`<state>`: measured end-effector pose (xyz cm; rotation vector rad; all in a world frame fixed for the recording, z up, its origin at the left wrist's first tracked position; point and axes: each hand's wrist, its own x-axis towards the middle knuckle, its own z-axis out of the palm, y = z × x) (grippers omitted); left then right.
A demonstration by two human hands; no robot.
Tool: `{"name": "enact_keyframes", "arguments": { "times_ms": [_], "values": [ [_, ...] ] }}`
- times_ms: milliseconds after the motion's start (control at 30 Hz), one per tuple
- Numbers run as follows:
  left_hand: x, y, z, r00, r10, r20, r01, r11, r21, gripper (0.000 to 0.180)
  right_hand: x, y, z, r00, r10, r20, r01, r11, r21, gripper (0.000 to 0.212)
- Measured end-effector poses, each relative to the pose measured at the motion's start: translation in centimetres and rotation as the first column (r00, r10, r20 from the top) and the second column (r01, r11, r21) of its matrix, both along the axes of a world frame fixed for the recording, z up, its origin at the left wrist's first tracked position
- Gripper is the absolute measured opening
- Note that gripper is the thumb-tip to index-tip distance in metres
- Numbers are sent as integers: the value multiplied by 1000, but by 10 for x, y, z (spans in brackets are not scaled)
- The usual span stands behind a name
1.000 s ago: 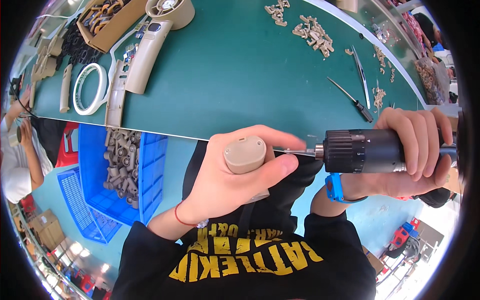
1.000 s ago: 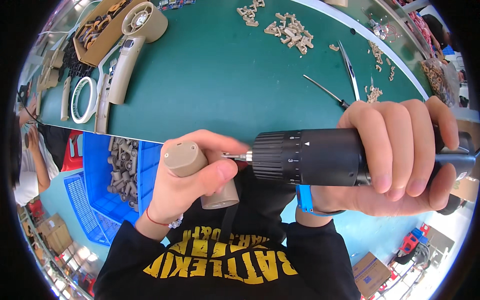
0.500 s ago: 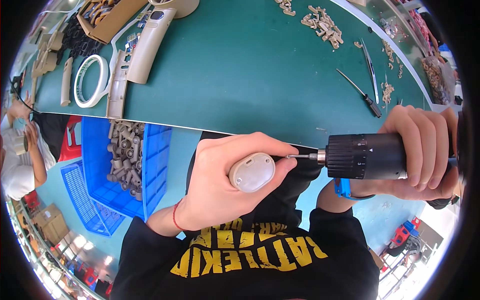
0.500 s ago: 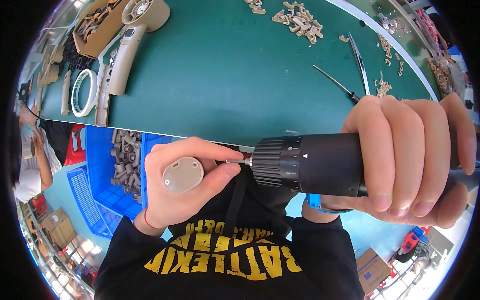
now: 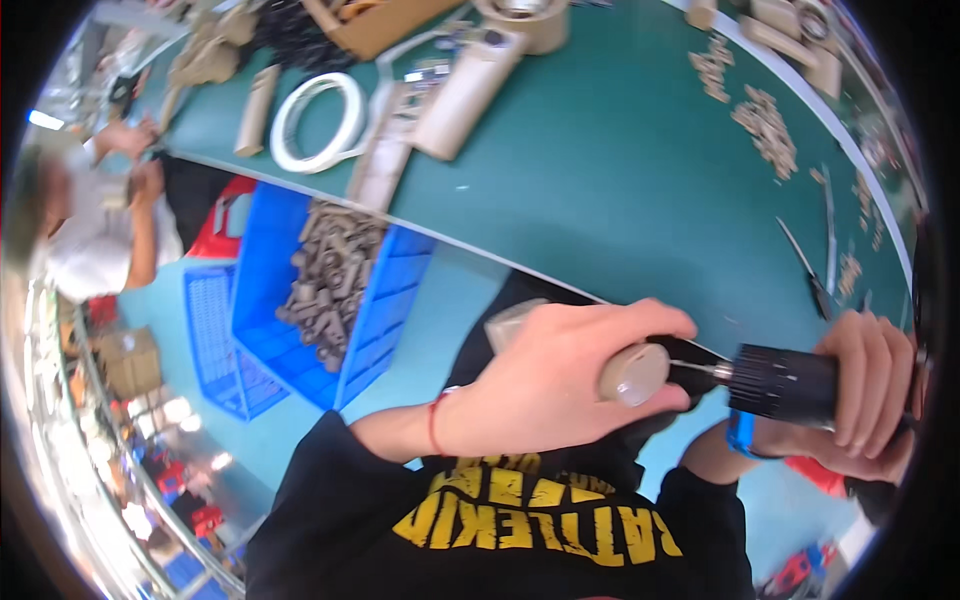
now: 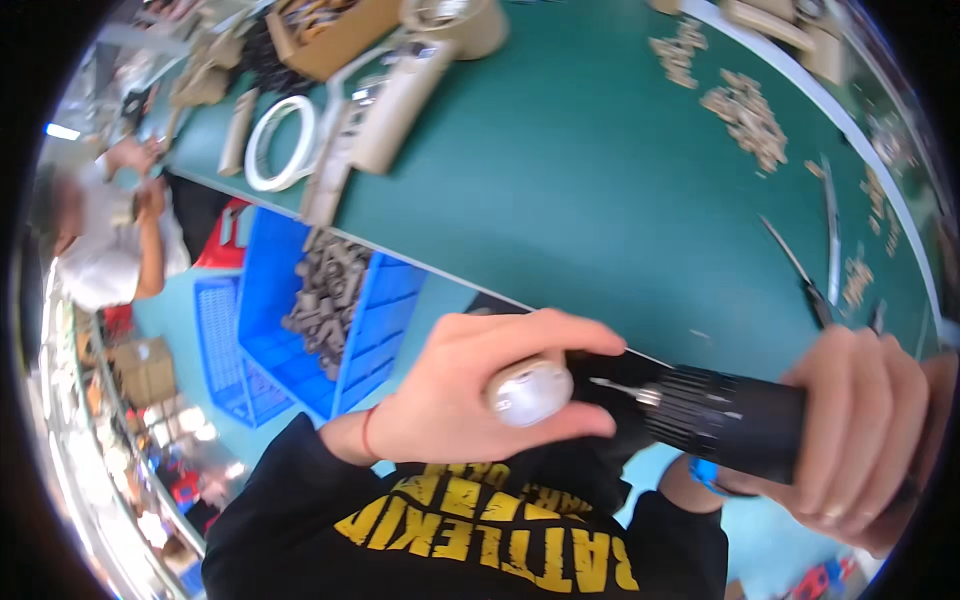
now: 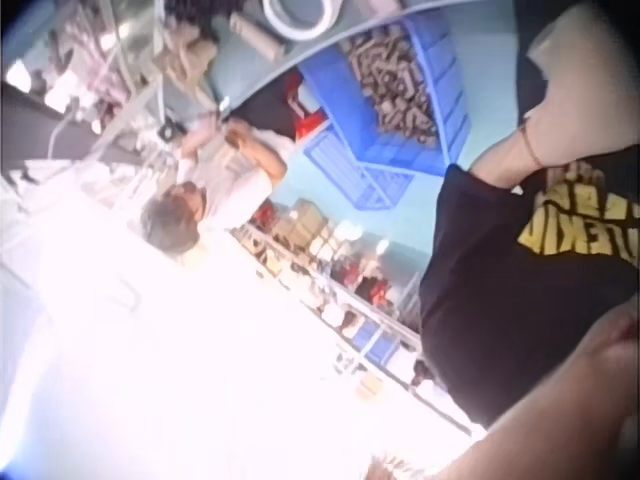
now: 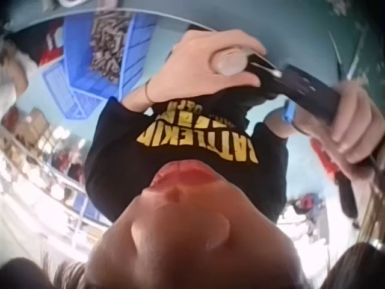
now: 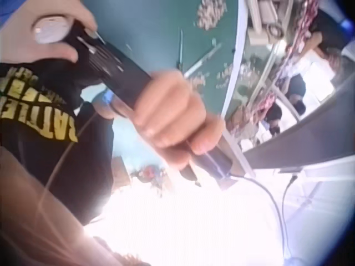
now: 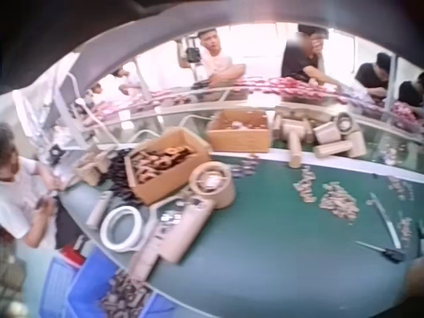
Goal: Assembling handheld portable fans by putting together the plastic housing, motor, battery, and circuit board using hand tools.
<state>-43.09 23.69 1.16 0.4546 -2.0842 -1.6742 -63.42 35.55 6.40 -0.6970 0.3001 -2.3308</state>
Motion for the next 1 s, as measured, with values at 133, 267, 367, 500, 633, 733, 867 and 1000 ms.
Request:
{"name": "enact_keyframes", "arguments": {
  "times_ms": [133,267,367,500,633,733,867,1000],
  "values": [
    [9,-9,4,997,-28,67,22,995,94,41,-19,3,-11,993,118,-19,-119,948,-294,16],
    [15,-12,2,998,2,65,0,1000,-29,23,9,-21,-9,992,121,-37,-127,951,-282,14],
    [25,-16,0,996,27,82,-19,996,-87,14,-3,-4,-19,993,103,-66,-116,962,-249,12],
    [18,-21,-1,992,21,127,4,981,-192,10,19,-34,-18,986,106,-126,-135,959,-249,12],
    [15,-17,-3,991,31,127,-1,974,-226,16,19,-31,-27,966,173,-191,-220,940,-262,14],
    [16,-15,0,988,18,151,19,970,-240,16,10,-16,-36,948,217,-233,-276,924,-265,16],
    [11,-14,0,990,19,139,22,958,-286,16,-5,-5,-48,916,268,-300,-352,894,-278,20],
    [10,-14,0,987,7,163,44,951,-307,16,-13,-3,-58,877,322,-356,-429,858,-282,23]
  ]
}}
